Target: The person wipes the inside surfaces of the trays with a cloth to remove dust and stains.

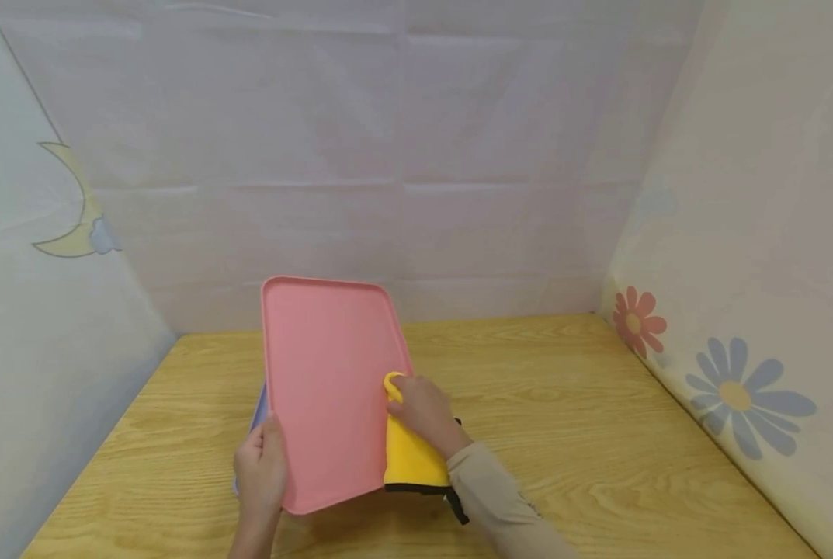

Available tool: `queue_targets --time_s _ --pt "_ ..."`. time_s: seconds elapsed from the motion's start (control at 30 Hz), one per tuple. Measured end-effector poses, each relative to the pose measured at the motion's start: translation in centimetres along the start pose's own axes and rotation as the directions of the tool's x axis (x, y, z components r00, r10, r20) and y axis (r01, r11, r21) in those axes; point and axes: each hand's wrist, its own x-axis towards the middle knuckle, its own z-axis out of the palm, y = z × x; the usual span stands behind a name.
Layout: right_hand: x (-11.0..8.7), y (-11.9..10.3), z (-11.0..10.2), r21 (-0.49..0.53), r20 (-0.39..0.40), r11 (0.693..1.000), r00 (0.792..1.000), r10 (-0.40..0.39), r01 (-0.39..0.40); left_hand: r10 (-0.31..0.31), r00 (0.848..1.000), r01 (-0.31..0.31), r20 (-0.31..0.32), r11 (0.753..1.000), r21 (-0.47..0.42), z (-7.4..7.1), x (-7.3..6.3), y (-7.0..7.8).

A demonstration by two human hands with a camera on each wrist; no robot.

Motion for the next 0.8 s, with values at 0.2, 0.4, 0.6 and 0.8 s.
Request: queue_targets --time_s 0.2,0.4,0.6,0.8 --pt "-0.2 -1.0 0.5 -0.006 0.004 0.998 0.998 -0.07 0.07 -0.005 1.0 0.006 -0.008 1.0 0.008 0.0 0.1 -0.1" --pt "-0.5 -2.1 0.8 0.043 0.028 0.991 0.991 -0.129 0.128 -0.006 1.0 0.006 -0.013 1.0 0.02 0.0 0.3 -0.1" --pt "-1.2 -3.7 1.0 0.031 0.035 0.982 0.981 -0.189 0.188 -0.026 1.0 0.027 -0.017 0.999 0.037 0.0 0.5 -0.2" --pt "-1.7 -5.0 1.4 -0.045 0.0 0.965 0.966 -0.259 0.259 -0.03 0.999 0.031 -0.015 0.999 0.023 0.0 0.7 -0.1"
